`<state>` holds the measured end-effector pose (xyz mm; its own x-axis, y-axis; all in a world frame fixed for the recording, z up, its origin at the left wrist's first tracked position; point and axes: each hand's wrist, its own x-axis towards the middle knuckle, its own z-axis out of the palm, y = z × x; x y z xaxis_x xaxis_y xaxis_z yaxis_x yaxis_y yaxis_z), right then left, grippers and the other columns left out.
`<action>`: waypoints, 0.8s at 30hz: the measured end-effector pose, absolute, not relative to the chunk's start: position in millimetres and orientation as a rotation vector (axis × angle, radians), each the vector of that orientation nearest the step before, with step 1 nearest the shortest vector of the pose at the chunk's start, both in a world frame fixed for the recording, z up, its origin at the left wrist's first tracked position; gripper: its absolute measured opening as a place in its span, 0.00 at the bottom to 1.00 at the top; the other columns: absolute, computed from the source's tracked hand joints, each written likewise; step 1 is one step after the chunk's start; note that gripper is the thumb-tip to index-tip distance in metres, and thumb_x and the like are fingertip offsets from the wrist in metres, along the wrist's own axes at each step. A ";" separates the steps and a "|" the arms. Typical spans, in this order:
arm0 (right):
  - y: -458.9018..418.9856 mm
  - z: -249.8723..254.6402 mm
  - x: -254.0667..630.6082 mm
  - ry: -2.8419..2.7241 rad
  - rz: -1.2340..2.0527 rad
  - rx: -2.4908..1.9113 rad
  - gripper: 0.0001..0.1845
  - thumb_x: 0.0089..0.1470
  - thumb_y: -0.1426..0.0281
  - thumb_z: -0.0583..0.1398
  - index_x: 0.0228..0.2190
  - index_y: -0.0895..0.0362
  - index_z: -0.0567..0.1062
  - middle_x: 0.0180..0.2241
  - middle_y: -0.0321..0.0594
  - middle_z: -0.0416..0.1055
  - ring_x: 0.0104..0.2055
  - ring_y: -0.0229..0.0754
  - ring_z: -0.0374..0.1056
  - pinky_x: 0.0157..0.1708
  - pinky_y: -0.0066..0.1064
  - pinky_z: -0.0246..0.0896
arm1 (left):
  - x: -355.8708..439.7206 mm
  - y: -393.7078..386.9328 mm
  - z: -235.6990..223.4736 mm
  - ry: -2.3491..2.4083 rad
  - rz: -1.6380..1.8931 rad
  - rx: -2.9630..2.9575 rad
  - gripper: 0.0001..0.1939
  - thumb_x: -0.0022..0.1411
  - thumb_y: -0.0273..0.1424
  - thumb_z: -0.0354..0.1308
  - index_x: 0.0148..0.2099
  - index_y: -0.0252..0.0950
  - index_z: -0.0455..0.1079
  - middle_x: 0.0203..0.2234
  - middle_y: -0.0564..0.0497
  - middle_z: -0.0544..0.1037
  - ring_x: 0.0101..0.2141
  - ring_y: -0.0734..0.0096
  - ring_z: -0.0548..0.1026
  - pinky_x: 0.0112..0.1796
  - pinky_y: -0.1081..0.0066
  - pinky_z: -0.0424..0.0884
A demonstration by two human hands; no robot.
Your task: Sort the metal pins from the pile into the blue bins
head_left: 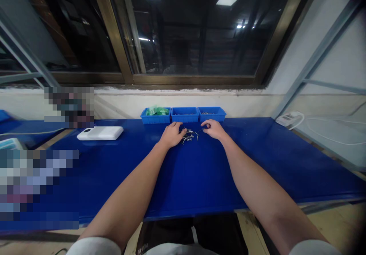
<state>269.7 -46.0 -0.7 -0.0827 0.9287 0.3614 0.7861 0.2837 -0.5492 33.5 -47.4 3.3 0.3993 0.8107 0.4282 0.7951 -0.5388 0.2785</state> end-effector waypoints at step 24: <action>-64.8 11.6 221.0 -1.892 0.340 -1.332 0.20 0.54 0.59 0.52 0.19 0.58 0.69 0.17 0.35 0.67 0.23 0.35 0.61 0.27 0.26 0.52 | 44.2 -59.2 11.6 1.196 0.974 2.793 0.11 0.63 0.34 0.48 0.42 0.38 0.69 0.36 0.50 0.76 0.41 0.67 0.71 0.46 0.62 0.56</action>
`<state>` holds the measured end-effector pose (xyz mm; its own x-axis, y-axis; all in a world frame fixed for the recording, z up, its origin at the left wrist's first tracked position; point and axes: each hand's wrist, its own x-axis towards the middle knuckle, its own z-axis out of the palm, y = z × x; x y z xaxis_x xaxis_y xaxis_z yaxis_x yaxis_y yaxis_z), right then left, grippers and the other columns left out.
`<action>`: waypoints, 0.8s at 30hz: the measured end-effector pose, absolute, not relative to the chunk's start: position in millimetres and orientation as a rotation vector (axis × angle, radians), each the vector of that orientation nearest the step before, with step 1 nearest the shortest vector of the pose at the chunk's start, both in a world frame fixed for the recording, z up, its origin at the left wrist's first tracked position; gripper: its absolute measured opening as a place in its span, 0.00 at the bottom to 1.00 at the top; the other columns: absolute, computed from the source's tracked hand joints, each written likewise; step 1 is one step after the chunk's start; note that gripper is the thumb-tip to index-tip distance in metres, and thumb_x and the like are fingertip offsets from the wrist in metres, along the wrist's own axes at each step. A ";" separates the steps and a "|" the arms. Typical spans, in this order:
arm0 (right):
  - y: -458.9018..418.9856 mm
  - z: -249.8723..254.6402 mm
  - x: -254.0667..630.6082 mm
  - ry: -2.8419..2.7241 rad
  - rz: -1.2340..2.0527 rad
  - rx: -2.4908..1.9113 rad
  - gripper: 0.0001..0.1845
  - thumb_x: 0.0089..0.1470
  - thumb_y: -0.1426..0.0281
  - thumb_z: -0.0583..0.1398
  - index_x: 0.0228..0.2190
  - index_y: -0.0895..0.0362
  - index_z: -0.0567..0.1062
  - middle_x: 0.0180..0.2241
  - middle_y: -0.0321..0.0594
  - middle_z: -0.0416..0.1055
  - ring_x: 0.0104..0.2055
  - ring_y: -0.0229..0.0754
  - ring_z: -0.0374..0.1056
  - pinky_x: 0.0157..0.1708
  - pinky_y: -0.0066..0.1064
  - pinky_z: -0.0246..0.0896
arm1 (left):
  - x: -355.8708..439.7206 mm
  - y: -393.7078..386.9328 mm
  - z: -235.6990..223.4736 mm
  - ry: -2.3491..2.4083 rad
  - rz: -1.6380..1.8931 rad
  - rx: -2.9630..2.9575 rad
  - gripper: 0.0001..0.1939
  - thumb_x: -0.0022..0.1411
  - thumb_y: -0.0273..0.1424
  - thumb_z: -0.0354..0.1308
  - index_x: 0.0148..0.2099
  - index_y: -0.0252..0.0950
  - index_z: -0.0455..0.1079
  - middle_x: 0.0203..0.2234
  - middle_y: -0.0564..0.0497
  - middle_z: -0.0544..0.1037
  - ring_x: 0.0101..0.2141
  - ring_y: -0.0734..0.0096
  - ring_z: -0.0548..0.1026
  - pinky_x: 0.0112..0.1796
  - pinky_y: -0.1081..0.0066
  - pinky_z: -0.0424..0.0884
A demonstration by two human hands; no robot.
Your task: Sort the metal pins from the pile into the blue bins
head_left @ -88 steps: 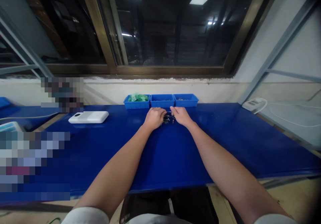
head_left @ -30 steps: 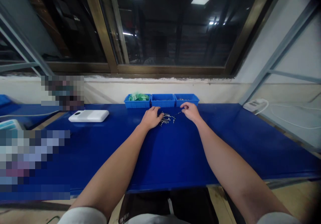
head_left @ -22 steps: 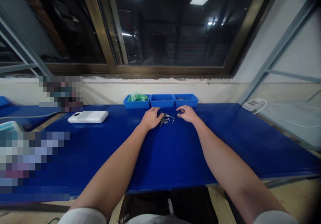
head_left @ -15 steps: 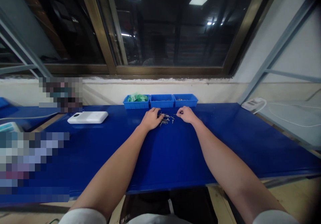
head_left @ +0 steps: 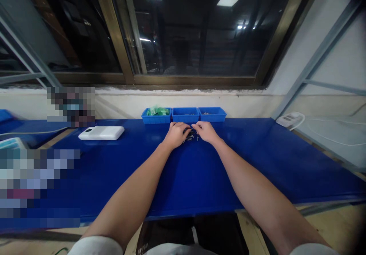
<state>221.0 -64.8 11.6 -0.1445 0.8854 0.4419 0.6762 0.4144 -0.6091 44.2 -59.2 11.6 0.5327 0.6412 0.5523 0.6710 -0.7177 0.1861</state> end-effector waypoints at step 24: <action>-58.8 4.9 216.4 -1.517 0.830 -1.096 0.14 0.42 0.60 0.61 0.28 0.57 0.71 0.21 0.35 0.69 0.20 0.34 0.60 0.22 0.28 0.54 | 43.2 -54.0 12.4 -1.114 -1.033 -2.631 0.12 0.64 0.31 0.47 0.39 0.38 0.73 0.32 0.49 0.78 0.34 0.68 0.74 0.39 0.66 0.62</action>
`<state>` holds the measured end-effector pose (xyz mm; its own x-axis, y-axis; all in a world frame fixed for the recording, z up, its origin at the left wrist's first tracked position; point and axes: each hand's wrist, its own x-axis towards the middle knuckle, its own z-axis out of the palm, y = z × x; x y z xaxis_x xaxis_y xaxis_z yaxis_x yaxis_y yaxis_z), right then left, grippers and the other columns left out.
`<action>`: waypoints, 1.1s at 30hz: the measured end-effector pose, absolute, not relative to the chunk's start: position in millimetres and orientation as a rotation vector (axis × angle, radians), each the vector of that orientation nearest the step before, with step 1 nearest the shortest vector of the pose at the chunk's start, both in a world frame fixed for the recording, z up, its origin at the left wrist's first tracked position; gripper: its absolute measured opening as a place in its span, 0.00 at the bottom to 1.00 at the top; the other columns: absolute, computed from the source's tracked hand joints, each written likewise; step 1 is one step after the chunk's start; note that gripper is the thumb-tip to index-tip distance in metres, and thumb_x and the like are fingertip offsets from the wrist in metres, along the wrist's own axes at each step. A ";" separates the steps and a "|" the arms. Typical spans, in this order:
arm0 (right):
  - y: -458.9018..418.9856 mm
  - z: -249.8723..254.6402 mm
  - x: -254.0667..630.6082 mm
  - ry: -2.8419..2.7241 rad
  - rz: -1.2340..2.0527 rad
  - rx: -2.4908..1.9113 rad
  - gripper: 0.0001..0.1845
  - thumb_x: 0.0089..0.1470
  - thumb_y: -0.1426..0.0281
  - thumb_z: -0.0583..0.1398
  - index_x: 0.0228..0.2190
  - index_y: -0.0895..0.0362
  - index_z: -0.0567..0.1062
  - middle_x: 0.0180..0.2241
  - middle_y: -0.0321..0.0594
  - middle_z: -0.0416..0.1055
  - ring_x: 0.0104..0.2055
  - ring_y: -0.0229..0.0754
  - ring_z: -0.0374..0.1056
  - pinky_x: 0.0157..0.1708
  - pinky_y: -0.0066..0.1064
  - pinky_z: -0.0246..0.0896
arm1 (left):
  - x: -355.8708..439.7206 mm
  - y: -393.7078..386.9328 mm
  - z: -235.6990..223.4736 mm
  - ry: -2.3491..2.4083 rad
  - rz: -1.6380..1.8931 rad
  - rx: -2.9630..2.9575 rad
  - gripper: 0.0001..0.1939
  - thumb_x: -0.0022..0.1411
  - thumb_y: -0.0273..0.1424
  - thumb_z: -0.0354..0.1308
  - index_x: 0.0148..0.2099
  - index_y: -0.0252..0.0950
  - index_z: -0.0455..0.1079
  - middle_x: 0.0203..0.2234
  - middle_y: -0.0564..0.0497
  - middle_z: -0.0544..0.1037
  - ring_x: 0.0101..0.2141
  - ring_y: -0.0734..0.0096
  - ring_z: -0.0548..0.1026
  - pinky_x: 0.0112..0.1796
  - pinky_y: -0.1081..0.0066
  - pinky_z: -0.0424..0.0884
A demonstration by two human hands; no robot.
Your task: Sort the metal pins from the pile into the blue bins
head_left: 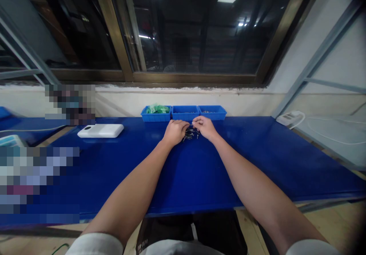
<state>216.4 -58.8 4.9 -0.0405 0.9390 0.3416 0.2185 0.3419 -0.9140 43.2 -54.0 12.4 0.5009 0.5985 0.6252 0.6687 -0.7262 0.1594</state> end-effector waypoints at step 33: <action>-47.6 3.5 246.5 -1.784 0.036 -1.450 0.22 0.44 0.70 0.57 0.44 0.57 0.69 0.49 0.47 0.62 0.53 0.50 0.55 0.52 0.44 0.50 | 30.4 -50.3 4.0 -1.516 -0.661 -2.807 0.38 0.54 0.56 0.47 0.58 0.34 0.60 0.57 0.39 0.62 0.56 0.52 0.60 0.54 0.57 0.57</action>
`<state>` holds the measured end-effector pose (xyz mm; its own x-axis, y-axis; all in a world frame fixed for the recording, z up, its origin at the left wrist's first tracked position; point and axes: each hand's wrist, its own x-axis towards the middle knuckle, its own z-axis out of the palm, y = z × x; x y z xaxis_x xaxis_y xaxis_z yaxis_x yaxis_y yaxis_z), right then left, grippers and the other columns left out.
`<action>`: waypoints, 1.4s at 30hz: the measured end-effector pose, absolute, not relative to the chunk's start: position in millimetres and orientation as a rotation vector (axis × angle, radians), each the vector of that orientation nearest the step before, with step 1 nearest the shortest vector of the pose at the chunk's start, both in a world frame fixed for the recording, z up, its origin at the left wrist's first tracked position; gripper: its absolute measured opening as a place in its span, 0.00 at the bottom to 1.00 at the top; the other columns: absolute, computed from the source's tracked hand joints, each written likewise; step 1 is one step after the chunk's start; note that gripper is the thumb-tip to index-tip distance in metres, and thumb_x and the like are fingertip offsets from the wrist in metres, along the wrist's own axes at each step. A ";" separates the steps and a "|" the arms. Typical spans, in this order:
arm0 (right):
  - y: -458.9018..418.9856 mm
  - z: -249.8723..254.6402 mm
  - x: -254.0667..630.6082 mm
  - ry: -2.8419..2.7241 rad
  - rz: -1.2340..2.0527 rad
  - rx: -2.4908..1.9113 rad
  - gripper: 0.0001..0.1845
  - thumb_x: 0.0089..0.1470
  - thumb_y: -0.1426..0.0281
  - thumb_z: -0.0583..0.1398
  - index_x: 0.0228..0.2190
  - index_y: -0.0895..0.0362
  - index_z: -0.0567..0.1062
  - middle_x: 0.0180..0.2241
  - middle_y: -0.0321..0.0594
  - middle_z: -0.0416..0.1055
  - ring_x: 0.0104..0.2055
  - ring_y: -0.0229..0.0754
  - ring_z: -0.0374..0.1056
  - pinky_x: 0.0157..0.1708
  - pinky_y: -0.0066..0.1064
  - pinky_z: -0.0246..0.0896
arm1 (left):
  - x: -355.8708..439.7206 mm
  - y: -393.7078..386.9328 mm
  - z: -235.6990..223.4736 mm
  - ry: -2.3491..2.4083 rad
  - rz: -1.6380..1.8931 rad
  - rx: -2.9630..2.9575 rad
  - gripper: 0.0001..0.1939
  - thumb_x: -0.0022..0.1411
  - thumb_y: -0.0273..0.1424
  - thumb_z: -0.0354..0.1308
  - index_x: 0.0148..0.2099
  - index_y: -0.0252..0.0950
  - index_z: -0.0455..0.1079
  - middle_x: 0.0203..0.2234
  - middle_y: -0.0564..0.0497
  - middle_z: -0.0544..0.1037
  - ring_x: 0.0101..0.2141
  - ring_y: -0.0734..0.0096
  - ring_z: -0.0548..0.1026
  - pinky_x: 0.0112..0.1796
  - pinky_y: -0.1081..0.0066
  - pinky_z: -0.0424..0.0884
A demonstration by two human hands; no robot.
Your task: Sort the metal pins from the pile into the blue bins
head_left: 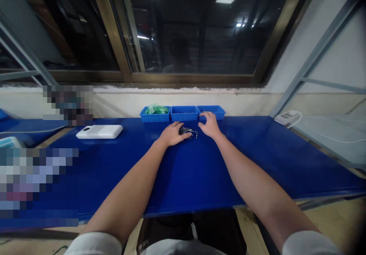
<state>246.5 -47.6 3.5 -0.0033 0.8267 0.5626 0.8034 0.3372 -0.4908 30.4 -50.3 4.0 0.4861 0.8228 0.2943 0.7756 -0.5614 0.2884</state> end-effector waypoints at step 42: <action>-62.8 3.3 215.5 -1.702 0.602 -1.159 0.11 0.49 0.64 0.56 0.26 0.56 0.76 0.28 0.36 0.74 0.33 0.40 0.67 0.37 0.30 0.59 | 47.1 -57.5 11.8 1.073 1.186 2.663 0.10 0.63 0.29 0.47 0.41 0.36 0.69 0.35 0.47 0.75 0.38 0.68 0.73 0.42 0.67 0.68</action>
